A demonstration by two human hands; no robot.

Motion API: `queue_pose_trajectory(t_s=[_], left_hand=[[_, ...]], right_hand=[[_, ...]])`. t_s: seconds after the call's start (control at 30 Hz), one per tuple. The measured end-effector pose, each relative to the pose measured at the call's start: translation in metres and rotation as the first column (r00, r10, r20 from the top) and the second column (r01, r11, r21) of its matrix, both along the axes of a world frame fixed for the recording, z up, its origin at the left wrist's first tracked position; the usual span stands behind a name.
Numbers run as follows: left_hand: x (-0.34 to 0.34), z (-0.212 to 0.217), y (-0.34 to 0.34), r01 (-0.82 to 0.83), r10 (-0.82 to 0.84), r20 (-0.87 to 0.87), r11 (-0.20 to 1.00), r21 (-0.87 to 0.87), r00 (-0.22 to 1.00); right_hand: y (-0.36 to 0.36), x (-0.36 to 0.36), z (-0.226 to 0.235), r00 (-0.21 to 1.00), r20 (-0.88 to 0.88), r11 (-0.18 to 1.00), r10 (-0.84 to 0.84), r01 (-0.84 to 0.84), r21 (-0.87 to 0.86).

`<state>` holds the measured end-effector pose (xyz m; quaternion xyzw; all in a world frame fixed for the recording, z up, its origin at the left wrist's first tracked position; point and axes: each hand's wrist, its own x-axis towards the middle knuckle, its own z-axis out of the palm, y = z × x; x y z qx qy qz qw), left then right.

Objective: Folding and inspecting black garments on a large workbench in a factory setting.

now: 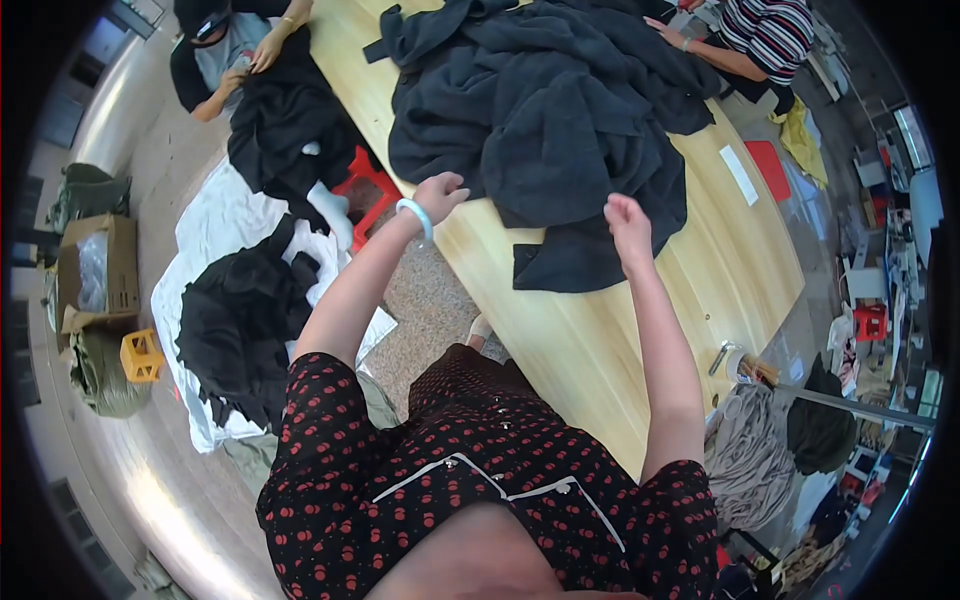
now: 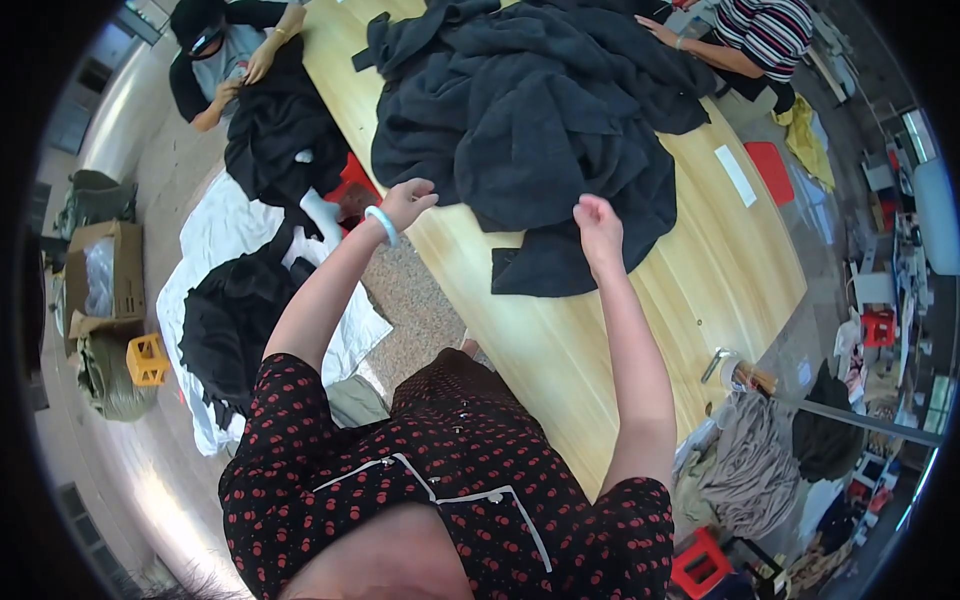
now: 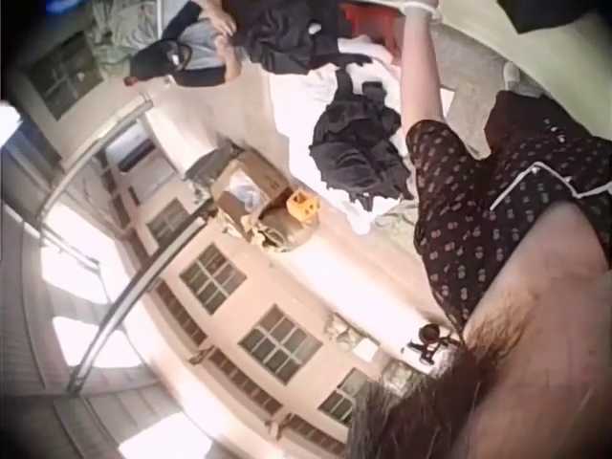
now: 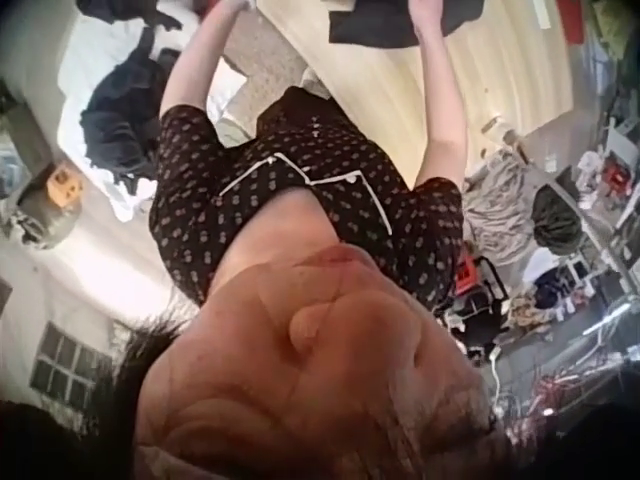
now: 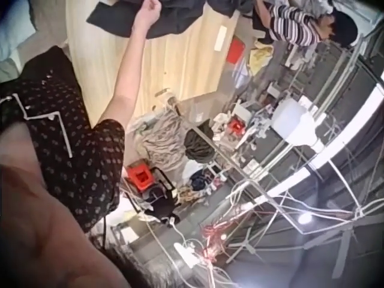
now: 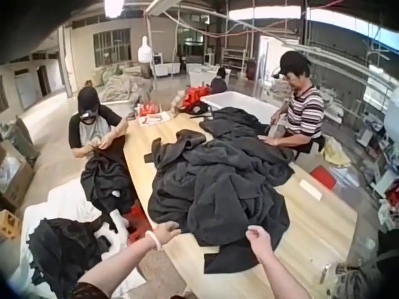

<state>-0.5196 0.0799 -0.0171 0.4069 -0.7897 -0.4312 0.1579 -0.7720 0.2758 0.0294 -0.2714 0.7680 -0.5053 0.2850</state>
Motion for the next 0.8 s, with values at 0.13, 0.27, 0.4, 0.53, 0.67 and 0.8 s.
queue_pose_trajectory(t_s=[0.13, 0.27, 0.4, 0.53, 0.67, 0.8], left_hand=[[-0.081, 0.068, 0.011, 0.027, -0.075, -0.207, 0.974, -0.225, 0.975], [-0.147, 0.090, 0.033, -0.037, 0.001, -0.161, 0.975, -0.221, 0.987], [-0.174, 0.069, 0.029, -0.196, 0.212, 0.040, 0.949, -0.247, 0.977], [-0.155, 0.049, 0.006, -0.136, 0.139, -0.006, 0.959, -0.249, 0.990], [-0.150, 0.076, 0.014, -0.277, 0.186, -0.336, 0.928, -0.249, 0.924], [-0.154, 0.144, 0.073, -0.209, 0.176, -0.705, 0.977, 0.040, 0.687]], right_hand=[[-0.059, -0.043, 0.029, 0.784, -0.605, 0.991, -0.135, 0.110, -0.079], [-0.087, -0.066, 0.028, 0.581, -0.798, 0.988, 0.157, -0.092, 0.127], [-0.107, -0.092, 0.018, 0.738, -0.665, 0.992, 0.113, -0.117, 0.039], [-0.100, -0.100, 0.090, 0.874, -0.480, 0.981, -0.072, -0.026, -0.194], [-0.082, -0.077, 0.156, 0.797, -0.590, 0.962, -0.125, -0.049, -0.270], [-0.058, -0.053, 0.209, 0.571, -0.796, 0.942, -0.199, -0.113, -0.317]])
